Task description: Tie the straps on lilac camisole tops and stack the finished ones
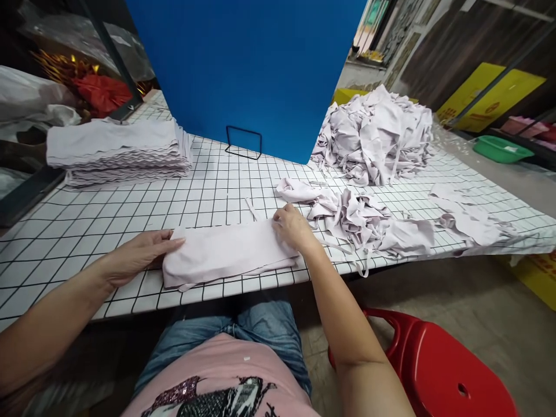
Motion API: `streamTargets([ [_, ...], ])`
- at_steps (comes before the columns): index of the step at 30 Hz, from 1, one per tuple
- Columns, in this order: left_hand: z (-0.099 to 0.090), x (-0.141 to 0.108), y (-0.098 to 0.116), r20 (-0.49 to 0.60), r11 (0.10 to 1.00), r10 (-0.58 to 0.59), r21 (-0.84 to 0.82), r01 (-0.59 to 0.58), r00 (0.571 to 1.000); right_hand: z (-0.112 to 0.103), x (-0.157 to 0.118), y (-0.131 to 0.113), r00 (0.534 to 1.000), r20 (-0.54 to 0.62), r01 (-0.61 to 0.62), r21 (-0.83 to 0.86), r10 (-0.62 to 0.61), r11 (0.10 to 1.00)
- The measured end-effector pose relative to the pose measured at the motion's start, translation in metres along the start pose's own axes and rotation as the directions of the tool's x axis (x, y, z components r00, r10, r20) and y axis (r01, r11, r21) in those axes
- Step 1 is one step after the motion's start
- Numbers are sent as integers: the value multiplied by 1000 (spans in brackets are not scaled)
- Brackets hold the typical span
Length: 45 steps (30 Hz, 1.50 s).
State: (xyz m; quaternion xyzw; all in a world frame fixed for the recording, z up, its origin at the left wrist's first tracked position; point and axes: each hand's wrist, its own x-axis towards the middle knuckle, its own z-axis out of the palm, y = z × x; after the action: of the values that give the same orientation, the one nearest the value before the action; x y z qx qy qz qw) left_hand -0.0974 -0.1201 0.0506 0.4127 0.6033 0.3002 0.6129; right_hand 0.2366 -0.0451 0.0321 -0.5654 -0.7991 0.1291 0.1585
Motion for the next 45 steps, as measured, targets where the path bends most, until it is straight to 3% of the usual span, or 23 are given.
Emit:
streamTargets([
  [5,-7,4,-1,13,993,-43,-109,44,999,1,4,12,996,-5,-90,5,90,996],
  [11,-11,6,-4,-12,972,-83,-220,79,996,0,6,18,992,27,118,48,-120,992],
  [16,-6,5,-4,-69,986,-63,-161,51,996,-2,9,25,988,67,137,55,-141,989],
  [23,-4,7,-2,-29,997,-26,-80,23,999,-6,8,20,988,88,121,60,-126,991],
  [30,2,11,2,-142,1000,-24,5,25,990,-13,16,14,982,162,88,74,-100,993],
  [35,0,16,-1,-180,999,-12,35,19,984,-12,16,18,969,186,162,0,-159,987],
  [38,-3,17,-3,-241,995,74,81,-56,968,-16,11,27,981,144,135,-7,-133,991],
  [41,-2,16,4,-245,961,243,194,-198,938,-25,4,29,991,93,95,27,-97,995],
  [45,12,10,39,-90,782,493,482,-395,866,-45,10,-10,970,7,239,166,-244,957],
])
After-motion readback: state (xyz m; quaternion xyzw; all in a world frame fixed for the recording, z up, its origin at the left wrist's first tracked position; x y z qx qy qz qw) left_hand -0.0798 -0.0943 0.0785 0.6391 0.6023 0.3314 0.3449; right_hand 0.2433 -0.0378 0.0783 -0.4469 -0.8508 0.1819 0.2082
